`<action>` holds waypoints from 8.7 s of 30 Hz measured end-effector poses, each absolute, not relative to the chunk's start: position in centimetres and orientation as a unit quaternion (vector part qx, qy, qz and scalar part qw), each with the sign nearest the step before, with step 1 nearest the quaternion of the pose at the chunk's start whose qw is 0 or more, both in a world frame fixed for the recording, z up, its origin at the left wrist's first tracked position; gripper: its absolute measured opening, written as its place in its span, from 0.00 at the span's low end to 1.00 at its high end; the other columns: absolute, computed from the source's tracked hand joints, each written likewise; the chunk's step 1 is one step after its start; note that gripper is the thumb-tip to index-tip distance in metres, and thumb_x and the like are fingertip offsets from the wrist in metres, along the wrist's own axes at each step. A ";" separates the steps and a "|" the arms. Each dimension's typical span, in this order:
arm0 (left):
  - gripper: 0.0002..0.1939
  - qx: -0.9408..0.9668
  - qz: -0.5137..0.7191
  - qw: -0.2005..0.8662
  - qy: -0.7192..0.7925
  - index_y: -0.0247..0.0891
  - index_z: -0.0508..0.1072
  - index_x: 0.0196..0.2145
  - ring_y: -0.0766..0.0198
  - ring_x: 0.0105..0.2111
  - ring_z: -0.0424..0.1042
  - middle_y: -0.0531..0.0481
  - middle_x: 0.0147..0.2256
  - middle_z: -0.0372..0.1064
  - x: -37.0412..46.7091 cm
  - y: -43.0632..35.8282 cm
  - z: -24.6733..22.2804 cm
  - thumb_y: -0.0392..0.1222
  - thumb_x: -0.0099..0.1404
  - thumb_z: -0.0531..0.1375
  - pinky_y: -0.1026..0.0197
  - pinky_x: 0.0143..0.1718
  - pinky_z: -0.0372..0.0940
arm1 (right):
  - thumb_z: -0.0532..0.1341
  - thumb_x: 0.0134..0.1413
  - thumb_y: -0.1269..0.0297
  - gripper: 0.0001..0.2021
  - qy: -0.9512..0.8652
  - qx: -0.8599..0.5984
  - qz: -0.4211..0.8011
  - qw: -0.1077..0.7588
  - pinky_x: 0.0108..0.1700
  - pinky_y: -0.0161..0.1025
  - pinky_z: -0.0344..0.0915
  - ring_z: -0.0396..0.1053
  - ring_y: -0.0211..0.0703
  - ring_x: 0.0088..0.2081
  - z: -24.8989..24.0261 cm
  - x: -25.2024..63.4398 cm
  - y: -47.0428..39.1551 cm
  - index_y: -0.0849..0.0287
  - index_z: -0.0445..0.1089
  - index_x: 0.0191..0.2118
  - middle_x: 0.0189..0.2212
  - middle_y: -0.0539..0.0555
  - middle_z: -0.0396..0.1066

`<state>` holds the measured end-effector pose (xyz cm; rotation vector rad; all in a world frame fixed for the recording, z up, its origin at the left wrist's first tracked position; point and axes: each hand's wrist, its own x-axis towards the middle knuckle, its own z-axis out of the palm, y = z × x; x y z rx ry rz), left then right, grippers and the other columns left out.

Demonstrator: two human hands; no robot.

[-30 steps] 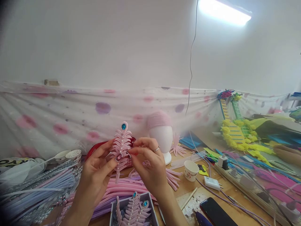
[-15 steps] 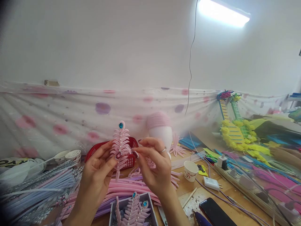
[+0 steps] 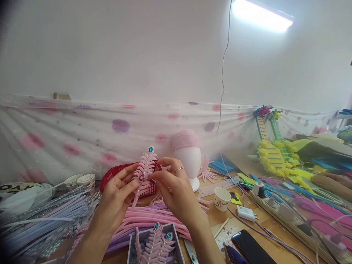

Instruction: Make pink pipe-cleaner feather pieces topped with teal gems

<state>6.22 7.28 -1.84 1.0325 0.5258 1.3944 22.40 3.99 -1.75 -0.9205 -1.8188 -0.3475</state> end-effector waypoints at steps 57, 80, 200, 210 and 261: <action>0.25 0.400 0.642 0.617 0.218 0.34 0.73 0.42 0.62 0.35 0.78 0.46 0.37 0.79 6.7 6.2 -1.2 0.37 0.45 0.73 0.68 0.32 0.69 | 0.61 0.56 0.75 0.09 -0.691 -0.362 -0.247 0.575 0.46 0.49 0.65 0.66 0.49 0.46 -1.1 22.3 3.1 0.52 0.73 0.37 0.44 0.54 0.69; 0.26 0.452 0.596 0.622 0.230 0.35 0.73 0.44 0.67 0.27 0.74 0.52 0.30 0.74 6.1 6.3 -1.1 0.39 0.47 0.72 0.69 0.27 0.67 | 0.62 0.59 0.73 0.07 -0.767 -0.389 -0.205 0.466 0.51 0.49 0.66 0.60 0.50 0.53 -0.6 21.9 2.2 0.53 0.73 0.36 0.50 0.54 0.69; 0.31 0.420 0.625 0.627 0.198 0.34 0.68 0.45 0.66 0.32 0.76 0.51 0.35 0.76 5.2 5.3 0.1 0.32 0.43 0.73 0.69 0.29 0.70 | 0.60 0.59 0.76 0.10 -0.735 -0.377 -0.208 0.523 0.53 0.47 0.59 0.59 0.48 0.53 -1.1 20.9 2.6 0.52 0.72 0.39 0.50 0.53 0.67; 0.31 0.419 0.641 0.613 0.194 0.35 0.67 0.46 0.66 0.33 0.77 0.51 0.36 0.76 5.7 5.2 -0.3 0.33 0.45 0.73 0.69 0.30 0.71 | 0.62 0.56 0.79 0.09 -0.695 -0.346 -0.332 0.536 0.52 0.46 0.59 0.62 0.48 0.49 -1.3 20.5 2.8 0.57 0.71 0.39 0.43 0.55 0.71; 0.19 0.485 0.688 0.489 0.228 0.37 0.71 0.41 0.64 0.34 0.77 0.49 0.36 0.76 6.7 6.2 -1.6 0.39 0.53 0.70 0.67 0.32 0.70 | 0.70 0.47 0.57 0.11 -0.468 -0.324 0.286 0.771 0.35 0.35 0.62 0.63 0.38 0.33 -3.3 17.8 5.3 0.59 0.74 0.24 0.33 0.51 0.65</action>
